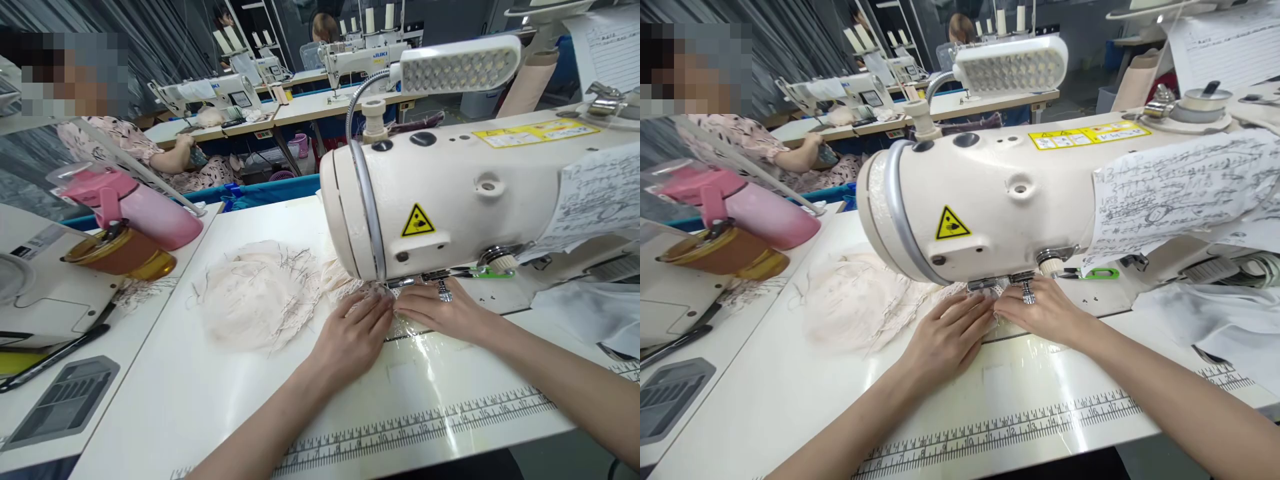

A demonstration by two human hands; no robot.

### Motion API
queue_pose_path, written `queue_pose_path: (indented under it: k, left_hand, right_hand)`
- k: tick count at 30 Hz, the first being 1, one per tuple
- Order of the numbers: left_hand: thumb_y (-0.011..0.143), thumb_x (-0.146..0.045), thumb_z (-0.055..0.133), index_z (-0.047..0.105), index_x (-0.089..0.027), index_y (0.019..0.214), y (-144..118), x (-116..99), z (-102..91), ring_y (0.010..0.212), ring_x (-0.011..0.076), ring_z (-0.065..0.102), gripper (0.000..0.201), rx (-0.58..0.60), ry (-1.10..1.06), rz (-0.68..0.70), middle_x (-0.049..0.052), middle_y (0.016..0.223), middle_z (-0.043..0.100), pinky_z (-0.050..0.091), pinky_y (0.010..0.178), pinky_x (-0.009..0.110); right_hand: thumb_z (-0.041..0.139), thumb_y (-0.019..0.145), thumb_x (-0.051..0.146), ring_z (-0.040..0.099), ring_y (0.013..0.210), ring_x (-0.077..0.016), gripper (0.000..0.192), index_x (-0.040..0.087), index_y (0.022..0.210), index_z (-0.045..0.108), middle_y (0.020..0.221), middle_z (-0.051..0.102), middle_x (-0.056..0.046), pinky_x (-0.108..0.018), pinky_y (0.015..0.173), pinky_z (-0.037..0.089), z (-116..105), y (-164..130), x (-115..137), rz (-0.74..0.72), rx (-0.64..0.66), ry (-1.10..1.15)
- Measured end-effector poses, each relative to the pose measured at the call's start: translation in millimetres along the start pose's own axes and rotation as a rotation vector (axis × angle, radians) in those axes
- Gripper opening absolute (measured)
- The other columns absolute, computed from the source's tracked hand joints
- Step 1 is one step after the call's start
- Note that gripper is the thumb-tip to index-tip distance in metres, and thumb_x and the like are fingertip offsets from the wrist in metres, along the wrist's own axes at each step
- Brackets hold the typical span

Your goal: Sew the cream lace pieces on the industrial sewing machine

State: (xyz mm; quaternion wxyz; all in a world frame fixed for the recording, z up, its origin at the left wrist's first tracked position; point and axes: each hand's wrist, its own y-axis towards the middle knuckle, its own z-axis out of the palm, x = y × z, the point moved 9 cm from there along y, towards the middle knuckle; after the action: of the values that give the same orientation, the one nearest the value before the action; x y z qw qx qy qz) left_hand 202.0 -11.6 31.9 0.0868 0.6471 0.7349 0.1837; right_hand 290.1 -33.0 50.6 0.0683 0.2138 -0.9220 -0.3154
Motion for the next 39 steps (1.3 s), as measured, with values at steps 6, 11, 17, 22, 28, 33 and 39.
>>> queue_pose_path:
  k: [6, 11, 17, 22, 28, 33, 39]
  left_hand:
    - [0.087, -0.012, 0.045, 0.064, -0.012, 0.101, 0, 4, -5.3, 0.102, 0.0203, 0.064, 0.023, -0.051, 0.024, -0.033, 0.009, 0.112, 0.067, 0.052, 0.089, 0.036]
    - [0.087, -0.013, 0.045, 0.063, -0.010, 0.102, -1, 12, -2.5, 0.103, 0.0203, 0.064, 0.024, -0.022, -0.031, -0.087, 0.010, 0.109, 0.068, 0.050, 0.094, 0.035]
    - [0.089, -0.015, 0.043, 0.061, -0.013, 0.099, -2, 17, 3.6, 0.105, 0.0205, 0.063, 0.021, 0.009, 0.005, -0.125, 0.011, 0.115, 0.066, 0.052, 0.093, 0.036]
    - [0.090, -0.012, 0.040, 0.059, -0.011, 0.097, -3, 18, 6.6, 0.104, 0.0210, 0.063, 0.020, 0.014, 0.075, -0.133, 0.013, 0.114, 0.066, 0.054, 0.089, 0.034]
    - [0.089, -0.014, 0.040, 0.057, -0.010, 0.103, -1, 17, 7.0, 0.106, 0.0235, 0.062, 0.022, 0.005, 0.076, -0.160, 0.015, 0.115, 0.065, 0.053, 0.089, 0.037]
    - [0.087, -0.015, 0.040, 0.057, -0.008, 0.107, -2, 17, 10.9, 0.109, 0.0256, 0.061, 0.028, 0.044, 0.077, -0.186, 0.017, 0.118, 0.063, 0.051, 0.092, 0.039]
    - [0.089, -0.022, 0.041, 0.052, -0.010, 0.125, -5, 14, 14.9, 0.116, 0.0271, 0.056, 0.040, 0.081, 0.085, -0.152, 0.014, 0.127, 0.058, 0.049, 0.094, 0.042]
  right_hand:
    - [0.046, 0.090, 0.011, 0.054, 0.071, -0.0095, 0.021, 0.021, 0.083, 0.063, 0.078, 0.065, 0.003, -0.027, 0.066, 0.038, 10, -4, 12, -0.024, 0.026, 0.032]
    - [0.044, 0.092, 0.013, 0.056, 0.080, -0.0116, 0.024, 0.021, 0.086, 0.066, 0.082, 0.066, 0.000, -0.029, 0.079, 0.042, 26, -4, 10, 0.046, 0.108, 0.219]
    - [0.045, 0.092, 0.013, 0.057, 0.082, -0.0120, 0.023, 0.020, 0.084, 0.065, 0.084, 0.066, -0.001, -0.027, 0.075, 0.042, 26, 0, 8, 0.078, 0.126, 0.222]
    - [0.040, 0.095, 0.017, 0.058, 0.083, -0.0119, 0.026, 0.019, 0.089, 0.065, 0.087, 0.065, -0.003, -0.027, 0.074, 0.043, 30, -2, 3, 0.107, 0.149, 0.241]
    - [0.045, 0.093, 0.016, 0.061, 0.082, -0.0119, 0.022, 0.020, 0.093, 0.066, 0.091, 0.067, -0.002, -0.029, 0.076, 0.046, 33, -6, -3, 0.154, 0.128, 0.219]
    - [0.047, 0.092, 0.020, 0.062, 0.085, -0.0135, 0.020, 0.022, 0.093, 0.067, 0.095, 0.069, 0.000, -0.030, 0.078, 0.046, 26, -8, -9, 0.204, 0.046, 0.159]
    - [0.046, 0.093, 0.027, 0.062, 0.084, -0.0140, 0.023, 0.026, 0.091, 0.069, 0.091, 0.070, 0.001, -0.033, 0.082, 0.045, 19, -5, -16, 0.230, -0.013, 0.123]
